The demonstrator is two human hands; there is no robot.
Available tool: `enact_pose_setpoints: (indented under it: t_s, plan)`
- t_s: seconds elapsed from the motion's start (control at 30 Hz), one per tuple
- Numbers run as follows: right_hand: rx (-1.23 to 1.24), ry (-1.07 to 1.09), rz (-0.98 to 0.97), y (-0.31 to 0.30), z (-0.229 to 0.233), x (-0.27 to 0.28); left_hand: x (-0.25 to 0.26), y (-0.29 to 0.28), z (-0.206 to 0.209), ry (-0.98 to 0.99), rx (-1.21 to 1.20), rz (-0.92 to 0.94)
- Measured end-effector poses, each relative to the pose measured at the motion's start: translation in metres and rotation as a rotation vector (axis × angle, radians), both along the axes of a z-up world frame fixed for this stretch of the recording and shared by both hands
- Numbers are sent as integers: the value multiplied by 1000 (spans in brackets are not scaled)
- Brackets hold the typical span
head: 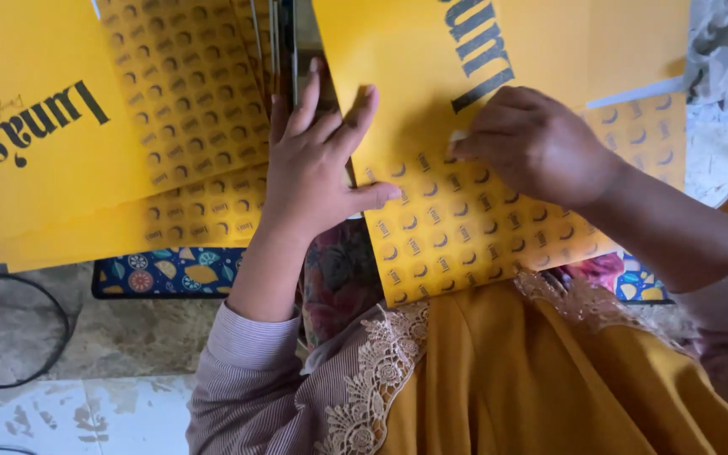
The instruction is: Applying glue to the flaps of paper bags using a cotton swab and folding them to assemble the packaging.
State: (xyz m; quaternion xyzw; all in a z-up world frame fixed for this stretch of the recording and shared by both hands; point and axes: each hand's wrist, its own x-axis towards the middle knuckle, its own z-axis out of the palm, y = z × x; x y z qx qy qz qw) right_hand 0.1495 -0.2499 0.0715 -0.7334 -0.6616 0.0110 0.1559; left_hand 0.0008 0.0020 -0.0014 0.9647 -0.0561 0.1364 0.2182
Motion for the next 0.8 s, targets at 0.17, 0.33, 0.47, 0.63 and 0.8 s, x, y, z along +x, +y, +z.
enact_pose_setpoints:
  t_s: [0.17, 0.33, 0.47, 0.63, 0.8]
  plan:
    - [9, 41, 18, 40, -11, -21, -1, -1, 2, 38, -30, 6]
    - [148, 33, 32, 82, -11, -43, 0, -5, 12, 63, -47, 60]
    - [68, 74, 11, 43, -12, -22, 0, -3, 7, 57, -40, 18]
    - [38, 70, -52, -52, -11, 22, -1, -1, 1, 73, -10, -25]
    - [-65, -174, -295, -115, -4, 44, -1, 0, 1, 61, -26, -12]
